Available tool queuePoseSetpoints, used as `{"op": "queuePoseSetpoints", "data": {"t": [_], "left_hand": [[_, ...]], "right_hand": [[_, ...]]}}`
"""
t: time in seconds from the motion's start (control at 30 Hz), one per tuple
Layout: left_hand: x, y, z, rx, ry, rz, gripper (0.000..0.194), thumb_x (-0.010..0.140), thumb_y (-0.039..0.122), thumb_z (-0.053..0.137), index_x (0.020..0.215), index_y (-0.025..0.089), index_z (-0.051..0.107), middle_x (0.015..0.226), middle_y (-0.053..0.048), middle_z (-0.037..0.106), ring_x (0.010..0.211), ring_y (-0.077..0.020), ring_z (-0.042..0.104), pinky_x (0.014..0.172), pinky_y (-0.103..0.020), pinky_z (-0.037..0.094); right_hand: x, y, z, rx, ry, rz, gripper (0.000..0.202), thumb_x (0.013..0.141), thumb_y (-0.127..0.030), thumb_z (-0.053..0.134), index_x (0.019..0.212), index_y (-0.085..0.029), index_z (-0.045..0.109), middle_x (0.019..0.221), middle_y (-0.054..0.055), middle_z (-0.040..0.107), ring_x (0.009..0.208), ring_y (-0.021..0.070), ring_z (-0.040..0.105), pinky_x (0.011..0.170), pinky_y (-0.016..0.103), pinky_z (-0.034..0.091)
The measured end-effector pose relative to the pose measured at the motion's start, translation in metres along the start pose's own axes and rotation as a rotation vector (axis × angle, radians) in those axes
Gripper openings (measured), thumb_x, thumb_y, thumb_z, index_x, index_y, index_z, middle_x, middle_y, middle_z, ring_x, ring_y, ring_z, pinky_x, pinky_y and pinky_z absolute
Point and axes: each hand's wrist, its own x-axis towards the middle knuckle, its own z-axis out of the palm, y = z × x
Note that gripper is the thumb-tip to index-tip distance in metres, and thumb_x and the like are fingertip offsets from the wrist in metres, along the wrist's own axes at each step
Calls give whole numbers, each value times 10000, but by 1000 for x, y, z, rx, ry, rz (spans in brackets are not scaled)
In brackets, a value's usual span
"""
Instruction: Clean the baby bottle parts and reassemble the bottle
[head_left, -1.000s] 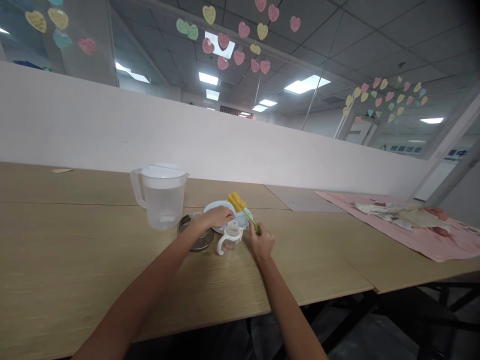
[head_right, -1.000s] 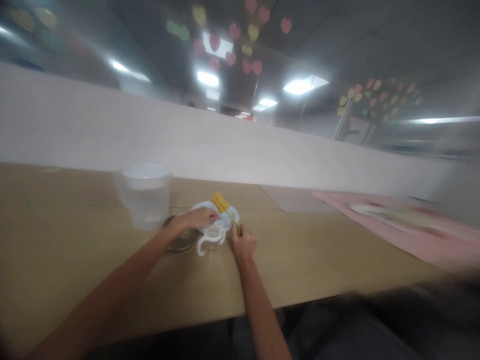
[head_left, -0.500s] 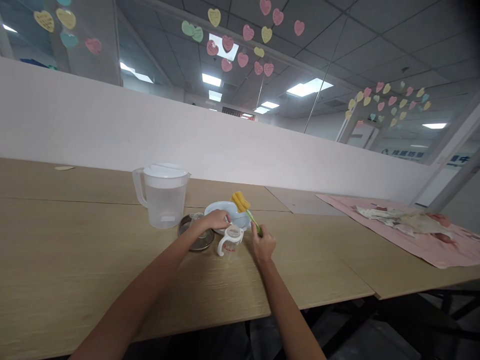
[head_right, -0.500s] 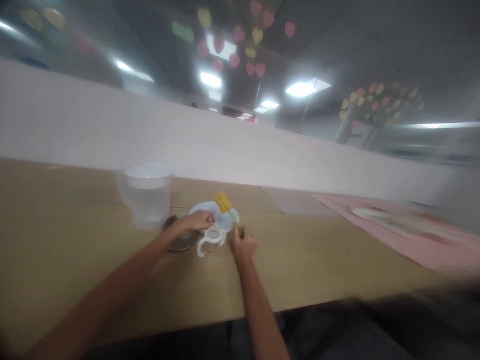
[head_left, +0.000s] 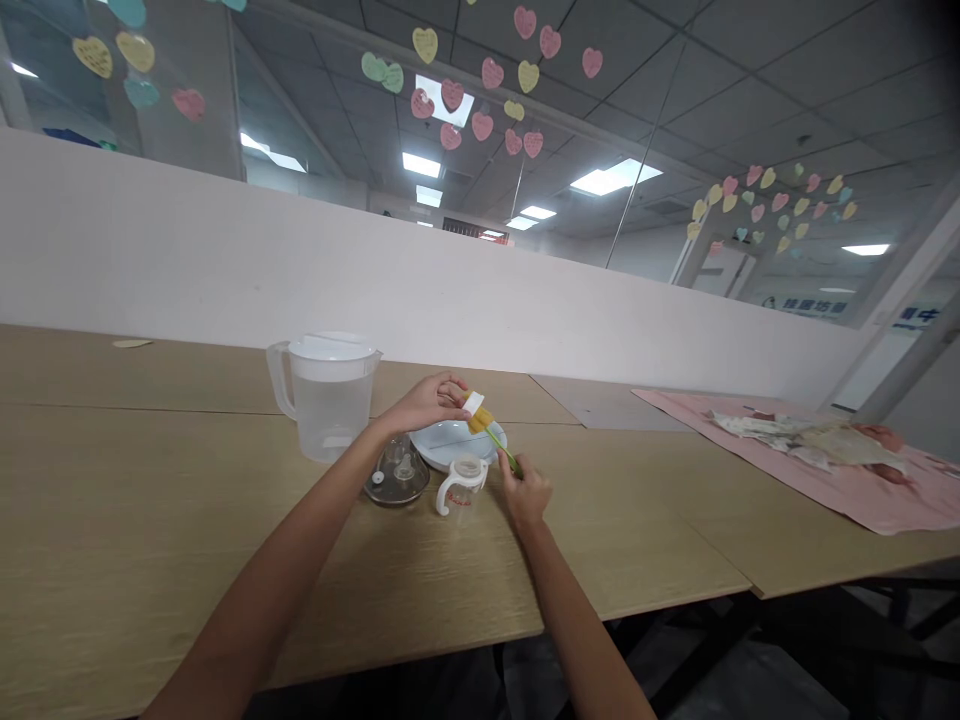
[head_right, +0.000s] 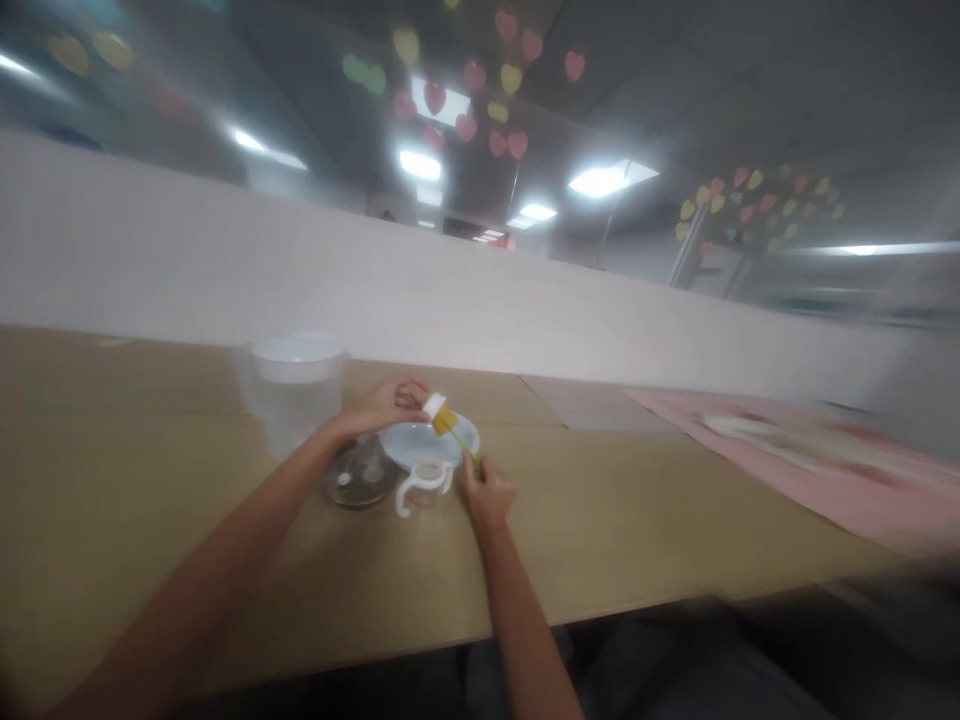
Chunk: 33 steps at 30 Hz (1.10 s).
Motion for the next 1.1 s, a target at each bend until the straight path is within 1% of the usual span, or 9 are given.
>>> {"op": "queuePoseSetpoints", "data": {"t": [0.1,0.27,0.33,0.5,0.57,0.7,0.83,0.97,1.1], "left_hand": [[-2,10,-1,152,88,11,462,667,353,751,1052,185,560,855,-11,685,817,-182,674,729,-282,515],[-11,27,-14,822,359,-116,328,783,309,629,1095,215,598,924,-21,704,860,-193,656,740,-269,470],[-16,30,-22,1003,294,-214,274,778,284,616,1041,208,629,929,-33,710,869,-201,650,724,-263,458],[-23,22,-27,1154,-248,-581,178,584,244,764,730,180,684,793,-58,723,752,-223,664,650,-257,459],[-22,17,-22,1149,-350,-624,184,549,215,781,705,177,691,765,-66,726,727,-226,669,655,-262,470],[-18,10,-16,1112,-274,-554,216,496,148,782,692,177,695,781,-70,733,773,-231,673,676,-252,485],[-19,7,-21,1089,-220,-526,192,508,124,758,680,179,696,795,-85,731,794,-254,673,686,-282,496],[-19,3,-23,1054,-207,-534,168,502,146,764,654,180,704,651,-81,697,757,-267,674,678,-302,503],[-16,-6,-14,1017,-221,-566,188,489,188,782,666,171,721,520,-72,644,696,-279,673,667,-329,514]], "right_hand": [[-1,-1,1,20,28,-79,508,910,-514,463,532,-178,520,459,-16,486,432,69,382,493,210,265],[0,0,-1,28,47,-36,502,912,-511,457,532,-185,500,450,-27,450,436,75,365,496,212,275],[0,1,-1,12,50,14,511,918,-521,429,533,-190,492,446,-28,433,437,81,350,493,216,267],[0,2,0,6,29,48,535,919,-547,399,526,-192,479,444,-24,426,444,87,343,492,216,253],[1,1,0,10,21,49,542,919,-554,395,529,-189,488,448,-24,435,442,86,344,492,217,255],[1,0,-1,14,37,47,535,918,-551,408,540,-184,499,445,-29,425,436,82,339,489,215,252],[0,1,-1,10,9,53,537,920,-557,390,553,-183,510,452,-27,429,441,84,346,493,216,252],[0,2,-1,14,-17,73,556,914,-578,376,539,-187,501,456,-26,436,444,84,342,497,219,258],[0,1,-2,15,-23,64,557,916,-580,376,554,-182,521,464,-25,450,447,83,353,500,218,264]]}}
